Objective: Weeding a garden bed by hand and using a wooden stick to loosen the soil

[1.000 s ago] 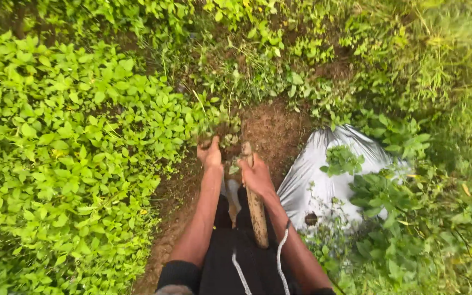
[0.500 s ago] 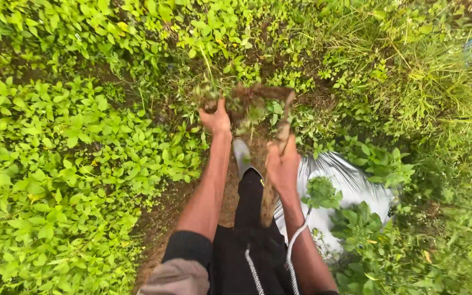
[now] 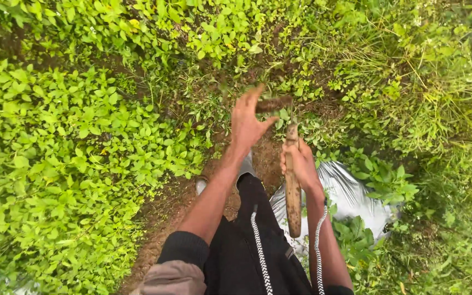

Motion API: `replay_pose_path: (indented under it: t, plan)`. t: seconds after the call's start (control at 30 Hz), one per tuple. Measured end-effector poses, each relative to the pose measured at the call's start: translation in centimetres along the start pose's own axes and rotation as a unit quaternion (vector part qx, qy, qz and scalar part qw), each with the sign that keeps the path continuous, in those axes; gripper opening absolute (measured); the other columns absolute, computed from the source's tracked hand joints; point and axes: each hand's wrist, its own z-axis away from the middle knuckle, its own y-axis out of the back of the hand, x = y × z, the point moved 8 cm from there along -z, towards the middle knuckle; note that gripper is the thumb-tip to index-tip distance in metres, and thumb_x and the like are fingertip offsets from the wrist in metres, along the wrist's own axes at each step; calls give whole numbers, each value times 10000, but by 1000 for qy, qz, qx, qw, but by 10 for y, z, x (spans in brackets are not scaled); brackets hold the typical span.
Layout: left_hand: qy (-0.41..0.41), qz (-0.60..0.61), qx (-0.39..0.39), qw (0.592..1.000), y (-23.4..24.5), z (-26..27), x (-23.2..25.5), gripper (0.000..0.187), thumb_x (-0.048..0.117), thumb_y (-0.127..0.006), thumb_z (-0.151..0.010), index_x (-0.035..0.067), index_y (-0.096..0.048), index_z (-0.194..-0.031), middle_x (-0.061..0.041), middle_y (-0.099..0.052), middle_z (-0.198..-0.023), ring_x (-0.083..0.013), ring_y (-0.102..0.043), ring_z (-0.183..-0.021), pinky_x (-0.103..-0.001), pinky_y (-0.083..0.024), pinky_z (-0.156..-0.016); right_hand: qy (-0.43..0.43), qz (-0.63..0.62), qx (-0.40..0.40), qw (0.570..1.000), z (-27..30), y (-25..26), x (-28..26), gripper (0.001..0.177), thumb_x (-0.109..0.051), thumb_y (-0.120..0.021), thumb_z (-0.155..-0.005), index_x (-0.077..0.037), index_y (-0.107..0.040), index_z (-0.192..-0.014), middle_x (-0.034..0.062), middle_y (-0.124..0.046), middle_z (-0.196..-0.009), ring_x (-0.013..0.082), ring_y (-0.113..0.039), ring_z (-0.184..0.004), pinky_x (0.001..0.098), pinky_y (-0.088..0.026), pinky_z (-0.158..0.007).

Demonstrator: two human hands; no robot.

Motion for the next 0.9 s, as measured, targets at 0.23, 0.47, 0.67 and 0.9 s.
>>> replay_pose_path:
  t: [0.23,0.47,0.67,0.9]
  plan:
    - [-214,-166,-6,963,-97,16,-92,400,346,-571,-1041,284,-552,-1436,-123,-712,-1068,-350,-733,-1031,-473,-600,-863,-86,64,-40,993,27,28,28,287,-235,-520,-961,-16,-538,-1146,93,-556,-697,193,-592,-520,371,-530,-484]
    - [-33,26,-19,999,-64,23,-71,261,197,-646,-1019,246,-719,-1265,-126,-752,-1085,-318,-757,-979,-413,-641,-827,-87,44,-22,995,30,50,37,310,-210,-536,-960,13,-549,-1175,101,-548,-664,187,-570,-479,356,-517,-432]
    - [109,108,120,981,-5,-6,-84,764,131,-803,-940,116,-354,-1557,-278,-426,-1407,-434,-490,-1267,-600,-458,-1060,-62,9,44,997,21,66,18,254,-237,-523,-975,-31,-510,-1122,86,-537,-676,165,-557,-490,335,-514,-448]
    - [-16,56,-56,997,-25,3,-1,668,263,-798,-946,80,-491,-1510,-280,-530,-1453,-446,-528,-1361,-588,-433,-1145,-64,-17,10,998,14,53,11,261,-261,-541,-966,-67,-493,-1134,77,-535,-661,167,-560,-473,337,-517,-442]
